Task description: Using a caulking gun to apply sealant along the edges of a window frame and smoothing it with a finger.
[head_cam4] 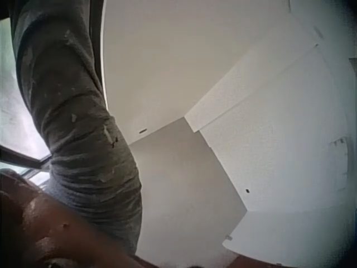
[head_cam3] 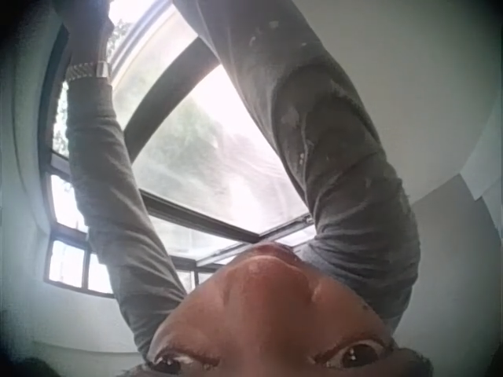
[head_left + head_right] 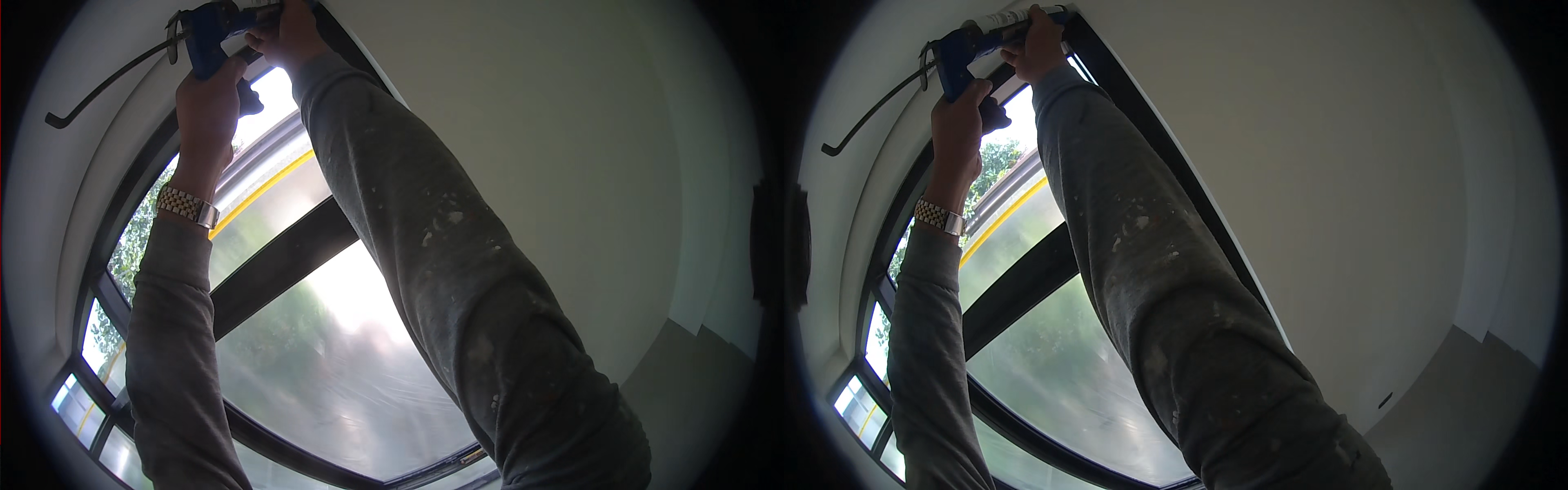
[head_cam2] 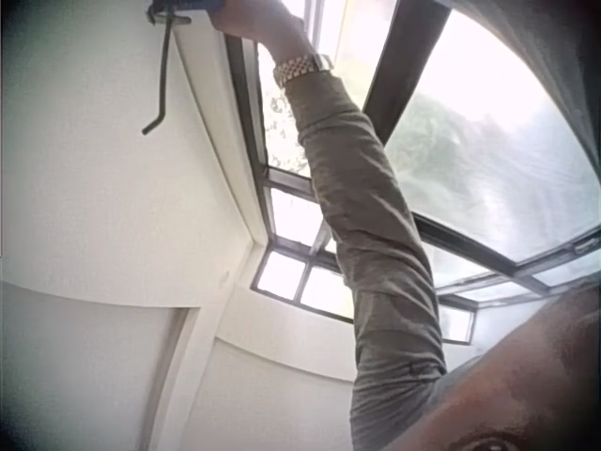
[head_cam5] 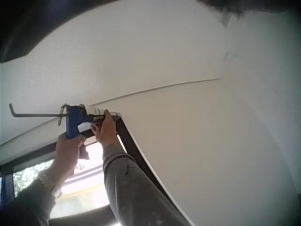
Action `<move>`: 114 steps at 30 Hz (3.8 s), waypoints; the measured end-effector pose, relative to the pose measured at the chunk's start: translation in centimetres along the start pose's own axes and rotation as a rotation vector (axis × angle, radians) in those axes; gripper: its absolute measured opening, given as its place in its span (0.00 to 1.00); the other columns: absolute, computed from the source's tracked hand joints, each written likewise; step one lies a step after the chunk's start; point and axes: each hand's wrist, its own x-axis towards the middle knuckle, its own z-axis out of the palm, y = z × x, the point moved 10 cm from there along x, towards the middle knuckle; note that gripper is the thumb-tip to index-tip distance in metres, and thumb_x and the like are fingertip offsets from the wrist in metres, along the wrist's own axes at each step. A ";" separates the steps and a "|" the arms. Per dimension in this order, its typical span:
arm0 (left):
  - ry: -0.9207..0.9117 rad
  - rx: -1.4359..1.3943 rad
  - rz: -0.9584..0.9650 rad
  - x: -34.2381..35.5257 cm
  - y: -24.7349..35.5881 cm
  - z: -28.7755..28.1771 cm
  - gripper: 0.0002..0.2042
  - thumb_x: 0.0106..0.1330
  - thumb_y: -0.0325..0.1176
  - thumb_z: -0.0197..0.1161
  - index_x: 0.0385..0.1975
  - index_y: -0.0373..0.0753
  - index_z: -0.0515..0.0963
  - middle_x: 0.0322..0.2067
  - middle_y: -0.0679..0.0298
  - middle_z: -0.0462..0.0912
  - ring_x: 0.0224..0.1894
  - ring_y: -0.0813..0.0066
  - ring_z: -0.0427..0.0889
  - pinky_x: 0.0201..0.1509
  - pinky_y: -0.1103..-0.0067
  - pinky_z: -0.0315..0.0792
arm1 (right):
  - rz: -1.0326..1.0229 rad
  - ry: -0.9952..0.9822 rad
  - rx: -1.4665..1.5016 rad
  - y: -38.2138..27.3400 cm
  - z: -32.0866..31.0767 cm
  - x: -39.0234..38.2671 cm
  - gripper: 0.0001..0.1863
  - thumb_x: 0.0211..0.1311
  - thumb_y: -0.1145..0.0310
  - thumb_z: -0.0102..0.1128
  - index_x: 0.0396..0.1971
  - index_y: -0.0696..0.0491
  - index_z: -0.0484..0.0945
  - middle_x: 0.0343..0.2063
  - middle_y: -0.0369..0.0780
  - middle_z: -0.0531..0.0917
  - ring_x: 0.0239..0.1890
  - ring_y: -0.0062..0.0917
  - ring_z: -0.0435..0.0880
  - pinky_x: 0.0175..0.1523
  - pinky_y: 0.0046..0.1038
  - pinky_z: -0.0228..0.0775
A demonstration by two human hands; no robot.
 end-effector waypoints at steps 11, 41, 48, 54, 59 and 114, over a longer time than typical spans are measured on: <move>0.009 0.032 -0.020 -0.4 -1.5 -0.2 0.10 0.65 0.33 0.62 0.35 0.31 0.75 0.23 0.59 0.79 0.25 0.69 0.85 0.30 0.73 0.85 | -0.078 -0.059 -0.027 0.6 -0.3 -1.2 0.20 0.71 0.48 0.45 0.45 0.49 0.73 0.39 0.39 0.81 0.44 0.32 0.82 0.63 0.49 0.64; 0.033 0.018 -0.023 -4.9 -3.0 -1.5 0.08 0.65 0.31 0.62 0.36 0.32 0.76 0.25 0.63 0.79 0.25 0.76 0.81 0.29 0.76 0.82 | -0.171 -0.086 -0.105 -0.2 0.1 -7.6 0.14 0.71 0.55 0.51 0.42 0.50 0.73 0.32 0.37 0.81 0.35 0.27 0.81 0.55 0.44 0.69; 0.035 0.044 -0.018 -7.2 -3.8 -0.3 0.08 0.64 0.30 0.63 0.36 0.32 0.77 0.27 0.62 0.81 0.27 0.74 0.83 0.30 0.77 0.82 | -0.090 -0.018 0.077 -0.1 -1.2 -10.4 0.11 0.72 0.56 0.51 0.46 0.45 0.70 0.36 0.34 0.79 0.38 0.22 0.80 0.49 0.36 0.71; 0.055 0.038 -0.050 -9.6 -4.0 -0.5 0.06 0.65 0.27 0.61 0.36 0.31 0.77 0.26 0.61 0.81 0.27 0.73 0.84 0.29 0.76 0.83 | -0.104 -0.019 0.126 0.1 -1.2 -12.8 0.14 0.74 0.59 0.50 0.53 0.44 0.62 0.43 0.36 0.76 0.43 0.24 0.80 0.48 0.37 0.75; 0.061 0.024 -0.067 -11.7 -4.6 -0.2 0.05 0.65 0.25 0.60 0.35 0.30 0.77 0.25 0.60 0.81 0.26 0.72 0.84 0.28 0.76 0.83 | -0.141 0.028 0.082 -0.5 -1.7 -15.4 0.17 0.75 0.60 0.49 0.56 0.43 0.58 0.44 0.38 0.74 0.43 0.27 0.80 0.47 0.38 0.77; 0.102 0.158 -0.190 -41.8 -13.7 5.6 0.11 0.57 0.20 0.70 0.36 0.32 0.74 0.29 0.65 0.80 0.26 0.81 0.80 0.27 0.83 0.75 | 0.021 0.218 0.041 -2.6 -9.1 -41.4 0.18 0.77 0.56 0.44 0.61 0.44 0.62 0.43 0.43 0.80 0.44 0.29 0.85 0.47 0.38 0.83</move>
